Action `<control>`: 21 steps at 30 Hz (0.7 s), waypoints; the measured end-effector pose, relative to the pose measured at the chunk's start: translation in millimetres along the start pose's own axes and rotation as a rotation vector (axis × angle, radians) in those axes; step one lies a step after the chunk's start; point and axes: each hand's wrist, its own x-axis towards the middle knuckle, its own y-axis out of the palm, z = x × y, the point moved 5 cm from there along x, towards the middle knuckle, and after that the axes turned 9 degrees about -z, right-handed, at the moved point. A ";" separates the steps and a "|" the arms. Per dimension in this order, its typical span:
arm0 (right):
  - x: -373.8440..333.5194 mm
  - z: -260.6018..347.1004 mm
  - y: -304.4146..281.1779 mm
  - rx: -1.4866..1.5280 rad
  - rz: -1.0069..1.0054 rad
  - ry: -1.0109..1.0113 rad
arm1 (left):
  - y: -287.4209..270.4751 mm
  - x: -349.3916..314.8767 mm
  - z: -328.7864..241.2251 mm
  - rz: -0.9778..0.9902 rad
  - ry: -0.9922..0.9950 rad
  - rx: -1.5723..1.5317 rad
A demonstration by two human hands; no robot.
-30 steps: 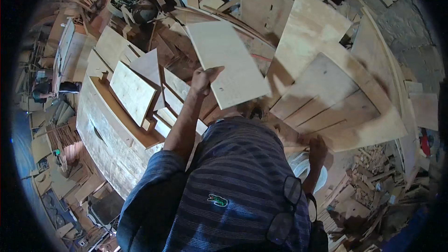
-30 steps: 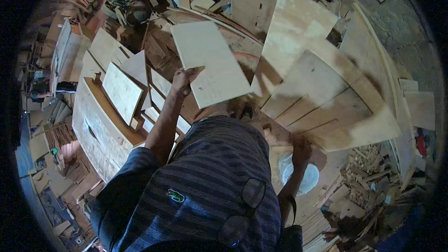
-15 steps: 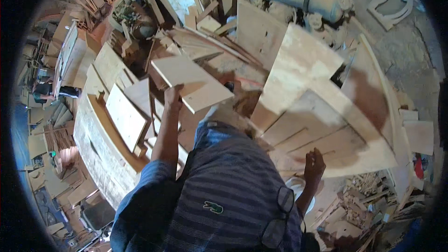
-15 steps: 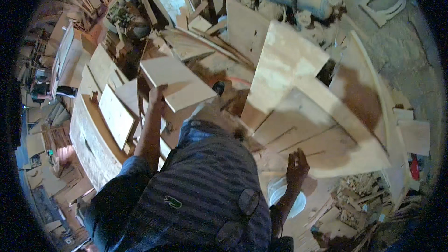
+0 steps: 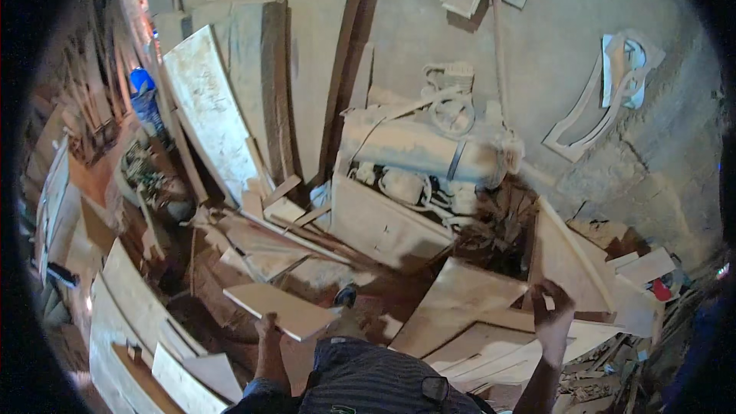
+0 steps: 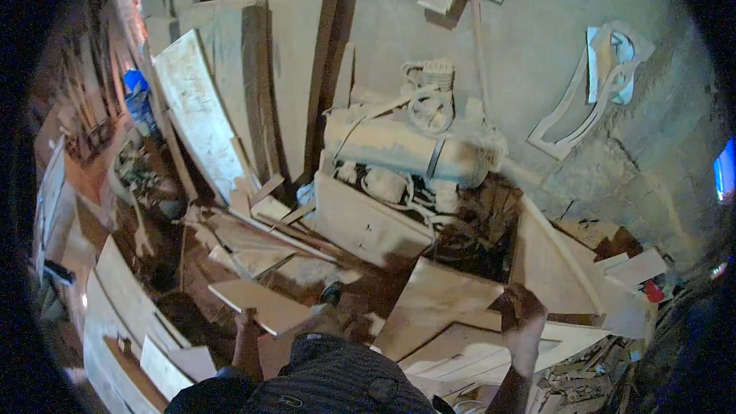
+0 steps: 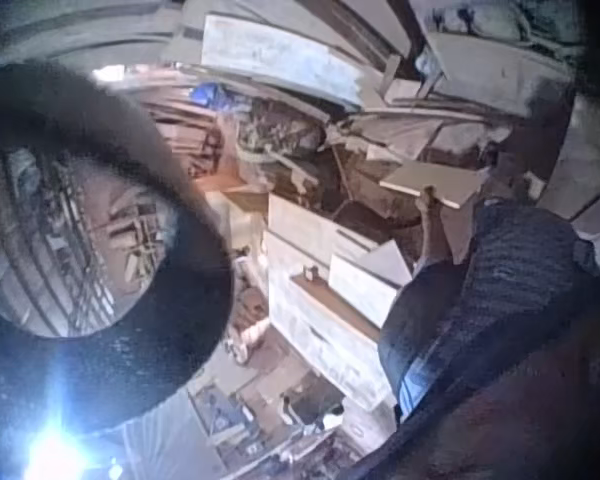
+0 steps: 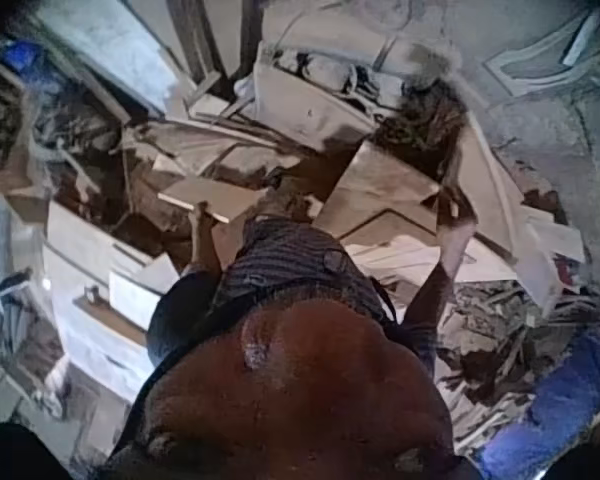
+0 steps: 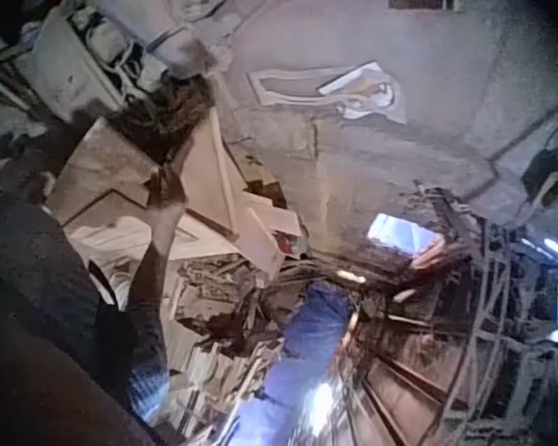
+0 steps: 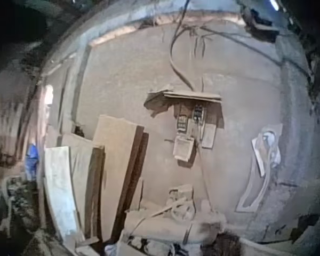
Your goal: The person operates a table saw to cut rectangular wooden boards into smaller pieces. They repeatedly feed boards through the saw, separate the cut sections, and stack them. Finally, they place the cut pieces into a wooden cabinet.
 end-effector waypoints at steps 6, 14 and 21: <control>160.5 107.8 66.6 0.001 -0.006 -0.292 | -34.3 92.4 34.6 0.067 -0.169 -0.133; 331.6 209.8 128.6 -0.031 -0.237 -0.537 | -73.7 129.7 -9.9 0.021 0.048 0.373; 451.2 249.7 136.8 -0.302 -0.427 -0.745 | -69.9 133.5 -28.0 -0.114 -0.101 0.353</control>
